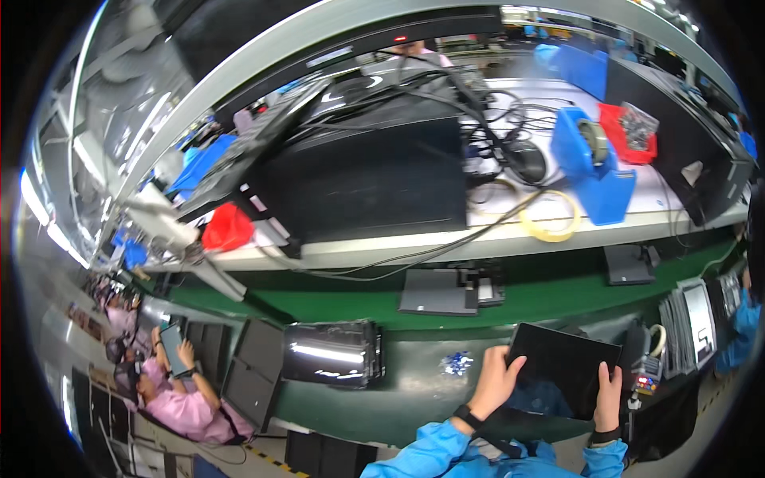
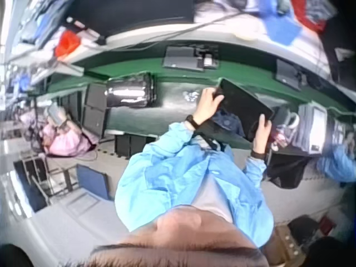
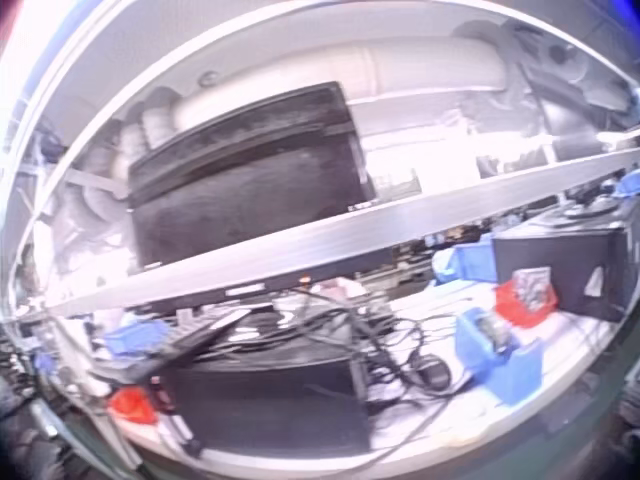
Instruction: The person assembles tablet computers on a factory conveyor line by fitting screen components onto tablet chassis by hand and applying adhesive tape from a tape dispenser to the devices.
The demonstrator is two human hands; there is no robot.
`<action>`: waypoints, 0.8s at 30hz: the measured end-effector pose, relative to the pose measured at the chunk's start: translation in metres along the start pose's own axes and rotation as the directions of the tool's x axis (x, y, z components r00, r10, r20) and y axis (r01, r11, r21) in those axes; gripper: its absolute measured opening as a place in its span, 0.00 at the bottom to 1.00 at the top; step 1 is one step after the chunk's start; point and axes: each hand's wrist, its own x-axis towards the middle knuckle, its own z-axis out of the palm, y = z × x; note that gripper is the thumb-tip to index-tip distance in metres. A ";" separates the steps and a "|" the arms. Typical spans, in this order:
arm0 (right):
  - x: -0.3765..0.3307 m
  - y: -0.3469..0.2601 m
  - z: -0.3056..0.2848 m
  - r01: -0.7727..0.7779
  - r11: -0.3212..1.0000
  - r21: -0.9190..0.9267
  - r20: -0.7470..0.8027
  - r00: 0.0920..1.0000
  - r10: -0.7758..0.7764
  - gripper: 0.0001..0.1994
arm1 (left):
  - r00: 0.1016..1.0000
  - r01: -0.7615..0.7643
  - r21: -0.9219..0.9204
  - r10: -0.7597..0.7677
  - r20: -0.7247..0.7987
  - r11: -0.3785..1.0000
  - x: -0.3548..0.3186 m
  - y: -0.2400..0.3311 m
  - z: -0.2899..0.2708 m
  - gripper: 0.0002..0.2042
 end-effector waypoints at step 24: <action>-0.063 -0.024 0.427 0.519 0.799 -0.304 0.311 0.846 -0.432 0.20 | 0.653 0.409 0.479 0.117 -0.749 0.777 -0.047 -0.220 -0.448 0.21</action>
